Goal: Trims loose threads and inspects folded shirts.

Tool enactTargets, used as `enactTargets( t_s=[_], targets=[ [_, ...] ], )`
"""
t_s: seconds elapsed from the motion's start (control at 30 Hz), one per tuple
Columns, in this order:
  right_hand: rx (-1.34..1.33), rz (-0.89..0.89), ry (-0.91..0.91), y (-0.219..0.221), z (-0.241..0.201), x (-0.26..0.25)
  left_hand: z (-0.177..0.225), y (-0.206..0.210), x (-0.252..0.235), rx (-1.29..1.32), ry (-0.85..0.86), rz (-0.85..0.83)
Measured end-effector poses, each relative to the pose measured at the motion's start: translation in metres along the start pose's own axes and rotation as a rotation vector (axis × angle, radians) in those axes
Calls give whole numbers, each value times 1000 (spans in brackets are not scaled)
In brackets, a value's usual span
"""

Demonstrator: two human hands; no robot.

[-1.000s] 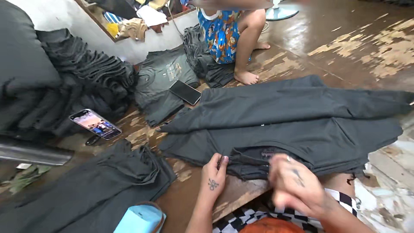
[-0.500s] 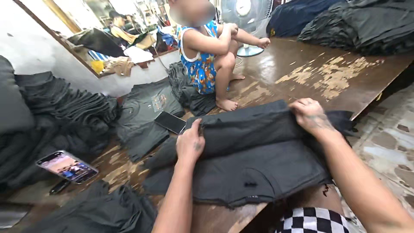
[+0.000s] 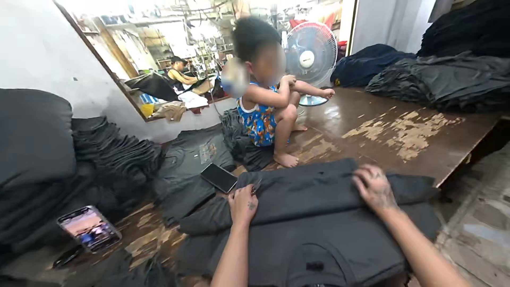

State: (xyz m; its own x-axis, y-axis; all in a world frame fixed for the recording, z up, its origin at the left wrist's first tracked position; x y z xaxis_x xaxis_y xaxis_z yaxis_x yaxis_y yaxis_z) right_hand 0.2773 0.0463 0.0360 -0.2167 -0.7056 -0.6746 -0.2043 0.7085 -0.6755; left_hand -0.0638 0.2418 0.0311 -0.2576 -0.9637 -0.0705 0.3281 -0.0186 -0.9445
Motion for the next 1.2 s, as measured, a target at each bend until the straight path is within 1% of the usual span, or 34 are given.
enactTargets(
  t_s=[0.03, 0.1, 0.13, 0.17, 0.23, 0.3, 0.37, 0.43, 0.5, 0.53, 0.6, 0.67, 0.7, 0.73, 0.77, 0.83, 0.87, 0.9, 0.97, 1.03, 1.1, 1.13, 1.2],
  targets=[
    [-3, -20, -58, -6, -28, 21, -1, 0, 0, 4, 6, 4],
    [-30, -87, -151, -3, -78, 83, -3, 1, 1, 5, 23, 23],
    [-79, -112, -164, 0, -98, 116, -3, 2, 1, 6, 36, 36],
    [-179, -113, -139, -3, -115, 144, -3, 3, 0, 3, 51, 43],
    [-389, -66, -71, -17, -139, 185, -7, 9, -3, 3, 78, 51],
    [-495, -57, -95, -40, -149, 198, -15, 15, -5, 40, 150, 78],
    [-482, -9, -125, -61, -137, 191, -7, 11, -1, 63, 234, 65],
    [-454, 25, -177, -77, -118, 163, 17, 1, 9, 55, 368, 49],
    [-464, 38, -160, -90, -106, 113, 56, -11, 36, 86, 573, 92],
    [-499, 50, -137, -92, -101, 82, 81, -17, 57, 126, 692, 123],
    [-629, 52, -53, -76, -90, 21, 140, -21, 111, 240, 898, 112],
    [-765, -1, 120, -38, -74, -31, 194, -6, 157, 321, 1028, 108],
    [-811, -42, 234, -16, -66, -48, 217, 5, 166, 348, 1054, 147],
    [-845, -80, 355, 7, -56, -57, 236, 16, 165, 358, 1031, 171],
    [-867, -114, 472, 30, -46, -59, 249, 25, 156, 348, 952, 125],
    [-875, -128, 632, 66, -26, -45, 258, 44, 133, 270, 724, -103],
    [-899, -108, 685, 77, -16, -35, 256, 54, 128, 249, 658, -205],
    [-944, -97, 730, 80, -11, -29, 252, 65, 130, 258, 651, -254],
    [-1011, -87, 749, 81, -4, -27, 245, 79, 139, 315, 709, -242],
    [-1022, -100, 738, 84, -1, -29, 248, 79, 136, 324, 738, -194],
    [-1008, -119, 757, 87, -1, -28, 254, 78, 123, 293, 729, -145],
    [-1005, -129, 769, 87, -2, -27, 255, 79, 119, 278, 719, -138],
    [-1023, -115, 782, 85, -2, -27, 257, 80, 129, 186, 729, -189]
  ],
)
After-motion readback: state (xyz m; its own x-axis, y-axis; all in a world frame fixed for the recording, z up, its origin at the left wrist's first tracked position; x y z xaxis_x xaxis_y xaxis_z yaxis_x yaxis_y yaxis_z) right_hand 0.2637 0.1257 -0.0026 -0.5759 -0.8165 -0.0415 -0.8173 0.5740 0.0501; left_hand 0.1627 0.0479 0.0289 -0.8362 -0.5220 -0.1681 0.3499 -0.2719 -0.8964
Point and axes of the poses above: each hand's wrist, its own x-axis away from the middle knuckle, its own y-axis out of the palm, z = x × y, the point moved 8 cm from there along -x, towards the middle knuckle, and after that the axes turned 2 degrees about -y, right-handed, at the moved point
